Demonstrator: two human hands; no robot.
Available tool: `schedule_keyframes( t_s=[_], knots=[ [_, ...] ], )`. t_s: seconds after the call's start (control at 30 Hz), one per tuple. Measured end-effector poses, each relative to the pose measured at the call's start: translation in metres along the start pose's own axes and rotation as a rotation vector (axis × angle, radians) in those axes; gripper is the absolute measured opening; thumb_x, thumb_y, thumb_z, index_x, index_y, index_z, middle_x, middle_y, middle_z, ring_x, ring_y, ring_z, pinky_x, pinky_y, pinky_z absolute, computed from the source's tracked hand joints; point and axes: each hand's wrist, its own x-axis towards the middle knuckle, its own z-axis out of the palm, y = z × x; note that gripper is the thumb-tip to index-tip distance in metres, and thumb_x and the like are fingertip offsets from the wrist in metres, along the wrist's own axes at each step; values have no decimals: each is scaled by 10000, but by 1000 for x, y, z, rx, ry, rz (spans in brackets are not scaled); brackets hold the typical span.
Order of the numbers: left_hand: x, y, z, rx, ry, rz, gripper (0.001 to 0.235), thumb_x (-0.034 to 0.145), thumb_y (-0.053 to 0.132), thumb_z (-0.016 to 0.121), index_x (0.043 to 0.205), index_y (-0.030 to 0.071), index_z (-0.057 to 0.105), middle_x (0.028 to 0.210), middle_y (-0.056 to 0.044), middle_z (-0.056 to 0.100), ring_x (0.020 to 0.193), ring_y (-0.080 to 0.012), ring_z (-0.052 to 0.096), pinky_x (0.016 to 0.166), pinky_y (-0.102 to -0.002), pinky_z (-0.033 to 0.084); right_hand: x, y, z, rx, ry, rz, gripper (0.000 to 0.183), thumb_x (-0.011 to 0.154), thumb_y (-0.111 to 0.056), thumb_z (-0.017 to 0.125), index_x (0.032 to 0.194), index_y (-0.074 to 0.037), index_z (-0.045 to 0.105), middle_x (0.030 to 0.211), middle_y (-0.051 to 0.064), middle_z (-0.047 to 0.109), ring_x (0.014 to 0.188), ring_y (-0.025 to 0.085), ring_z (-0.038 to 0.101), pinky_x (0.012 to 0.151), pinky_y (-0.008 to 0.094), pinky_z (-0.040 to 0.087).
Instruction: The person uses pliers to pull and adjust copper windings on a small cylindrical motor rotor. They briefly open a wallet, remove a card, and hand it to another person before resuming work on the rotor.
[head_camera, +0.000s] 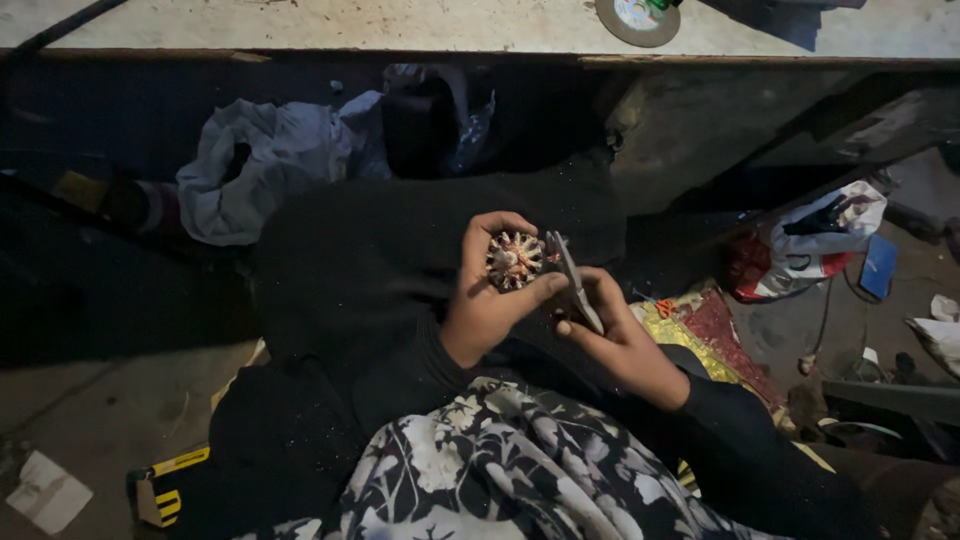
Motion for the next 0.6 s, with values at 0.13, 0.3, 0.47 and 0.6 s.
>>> schedule_keyframes(
  t_s=[0.13, 0.3, 0.47, 0.6],
  knots=[
    [-2, 5, 1, 47, -29, 60, 565, 901, -17, 806, 1306, 73, 421, 1200, -56, 555, 1063, -107, 648, 926, -255, 579, -6, 9, -6, 42, -9, -34, 692, 861, 47, 518, 1503, -101, 309, 1320, 90, 482, 1186, 165, 564, 1011, 355, 522],
    [-3, 7, 0, 303, -7, 196, 595, 879, 36, 824, 1319, 53, 425, 1261, -101, 493, 1117, -151, 596, 1005, -283, 551, -10, 19, -9, -33, -33, -105, 757, 877, 59, 484, 1588, -76, 263, 1480, 148, 437, 1383, 241, 474, 1140, 394, 425],
    [-1, 4, 0, 155, 55, 79, 564, 931, 145, 830, 1326, 54, 438, 1238, -113, 552, 1066, -144, 659, 947, -269, 596, -12, 17, -4, -117, -97, -93, 746, 936, -10, 494, 1618, -72, 199, 1613, 178, 346, 1533, 289, 331, 1231, 431, 332],
    [4, 0, -4, 98, 133, -79, 548, 877, 154, 805, 1278, 45, 448, 1257, -100, 562, 1055, -137, 677, 890, -281, 632, -11, 9, 4, -130, -97, -109, 663, 1017, -71, 506, 1607, -63, 205, 1631, 194, 324, 1542, 293, 301, 1229, 438, 315]
  ],
)
